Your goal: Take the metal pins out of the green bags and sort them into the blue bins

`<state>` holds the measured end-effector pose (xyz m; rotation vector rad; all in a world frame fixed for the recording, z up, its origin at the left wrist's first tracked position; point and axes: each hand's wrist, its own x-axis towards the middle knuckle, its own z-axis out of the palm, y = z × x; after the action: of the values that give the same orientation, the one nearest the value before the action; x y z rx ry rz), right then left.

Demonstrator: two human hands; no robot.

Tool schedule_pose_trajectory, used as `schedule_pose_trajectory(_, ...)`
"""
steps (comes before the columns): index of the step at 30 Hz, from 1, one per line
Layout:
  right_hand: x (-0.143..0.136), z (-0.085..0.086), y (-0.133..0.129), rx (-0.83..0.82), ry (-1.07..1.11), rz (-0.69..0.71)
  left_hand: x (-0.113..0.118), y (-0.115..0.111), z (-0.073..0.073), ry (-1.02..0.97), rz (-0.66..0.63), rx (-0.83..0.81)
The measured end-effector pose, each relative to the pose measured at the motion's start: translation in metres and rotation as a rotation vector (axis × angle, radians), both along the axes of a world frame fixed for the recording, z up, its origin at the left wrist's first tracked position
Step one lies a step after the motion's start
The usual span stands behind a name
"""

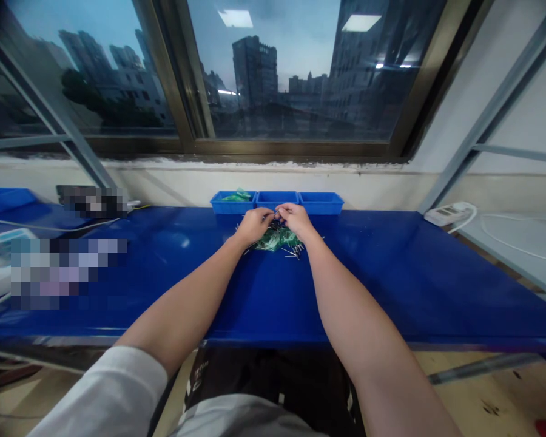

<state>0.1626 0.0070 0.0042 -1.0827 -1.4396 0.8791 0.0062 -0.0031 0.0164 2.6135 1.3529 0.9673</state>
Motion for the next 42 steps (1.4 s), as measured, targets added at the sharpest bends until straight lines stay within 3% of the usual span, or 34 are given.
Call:
schedule_pose_trajectory(3,0.000,0.001,-0.002,-0.011,-0.023,-0.017,0.001,0.000,0.000,0.015,0.061,-0.027)
schedule_pose_trajectory(11,0.003,0.007,-0.012,0.223,-0.229,-0.073,0.001,-0.001,0.002,0.083,0.135,-0.051)
schedule_pose_trajectory(18,0.010,0.013,-0.004,0.234,-0.364,-0.310,-0.002,0.004,-0.002,-0.053,0.237,-0.008)
schedule_pose_trajectory(22,0.015,0.014,0.000,0.118,-0.572,-0.412,-0.006,0.009,-0.007,-0.042,0.317,-0.041)
schedule_pose_trajectory(25,0.017,0.012,-0.001,0.053,-0.684,-0.389,-0.007,0.008,-0.007,0.015,0.337,-0.089)
schedule_pose_trajectory(32,0.020,0.006,-0.002,0.127,-0.767,-0.429,-0.010,0.005,-0.004,0.198,0.341,-0.148)
schedule_pose_trajectory(39,0.009,-0.007,-0.001,0.029,-0.963,-0.175,-0.013,0.010,-0.014,0.249,0.237,-0.267)
schedule_pose_trajectory(42,0.005,-0.007,-0.001,0.012,-0.954,-0.142,-0.012,0.009,-0.015,0.248,0.210,-0.283)
